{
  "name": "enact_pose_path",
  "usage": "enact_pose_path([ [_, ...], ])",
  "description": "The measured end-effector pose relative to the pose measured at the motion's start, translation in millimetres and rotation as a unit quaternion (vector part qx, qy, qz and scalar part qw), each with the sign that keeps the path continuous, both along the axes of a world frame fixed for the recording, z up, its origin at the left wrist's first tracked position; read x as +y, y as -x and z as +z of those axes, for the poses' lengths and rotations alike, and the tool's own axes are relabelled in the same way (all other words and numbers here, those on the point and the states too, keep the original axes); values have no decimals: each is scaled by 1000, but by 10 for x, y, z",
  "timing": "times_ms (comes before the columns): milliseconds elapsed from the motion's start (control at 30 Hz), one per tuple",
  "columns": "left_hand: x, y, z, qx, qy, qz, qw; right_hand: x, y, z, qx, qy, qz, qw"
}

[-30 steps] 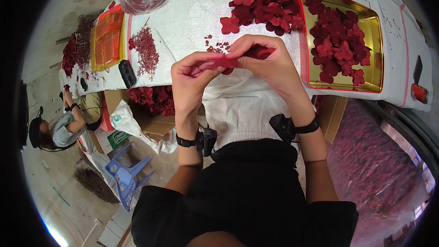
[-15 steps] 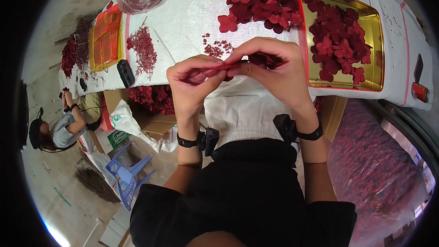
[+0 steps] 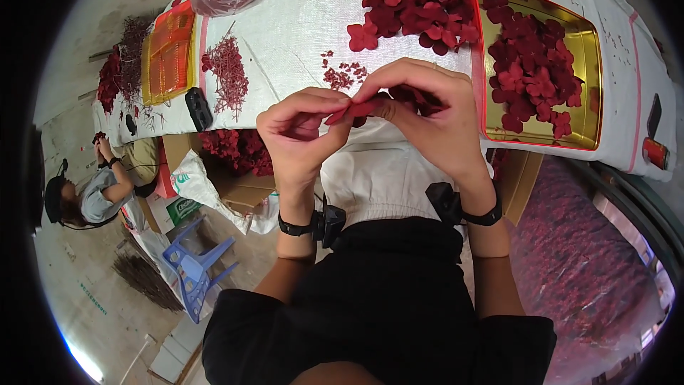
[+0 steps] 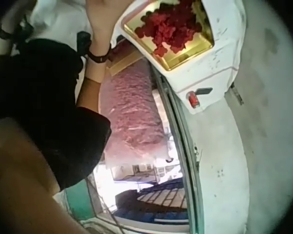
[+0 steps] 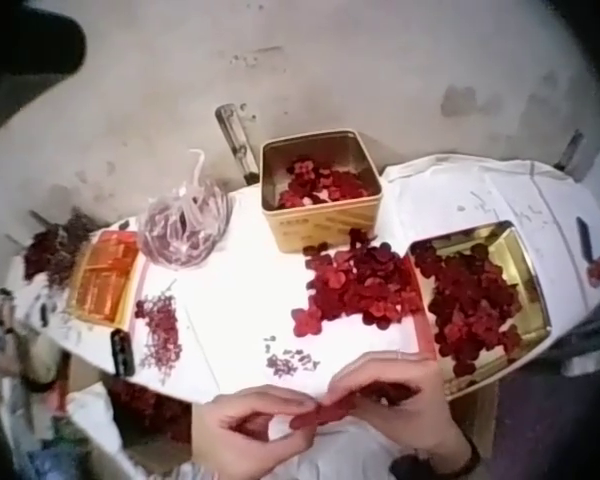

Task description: Manually folding and assembling small red fabric pieces into decorative shapes at a workbench.

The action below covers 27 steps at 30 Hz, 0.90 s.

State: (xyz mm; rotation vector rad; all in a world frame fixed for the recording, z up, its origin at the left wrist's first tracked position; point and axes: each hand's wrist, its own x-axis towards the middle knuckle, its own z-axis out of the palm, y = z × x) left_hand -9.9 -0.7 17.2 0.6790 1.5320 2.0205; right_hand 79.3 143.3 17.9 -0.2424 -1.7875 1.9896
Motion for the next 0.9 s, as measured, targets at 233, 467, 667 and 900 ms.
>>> enact_pose_path([
  [233,0,1,116,273,17,36,961,16,-106,121,17,-127,-43,991],
  [467,57,-10,162,424,-29,49,904,-46,-137,160,32,-124,-99,987],
  [667,96,-46,173,413,-53,58,907,-87,-154,170,76,-200,-134,968],
  [900,60,-43,170,413,-66,66,906,-104,-153,209,91,-191,-114,971],
])
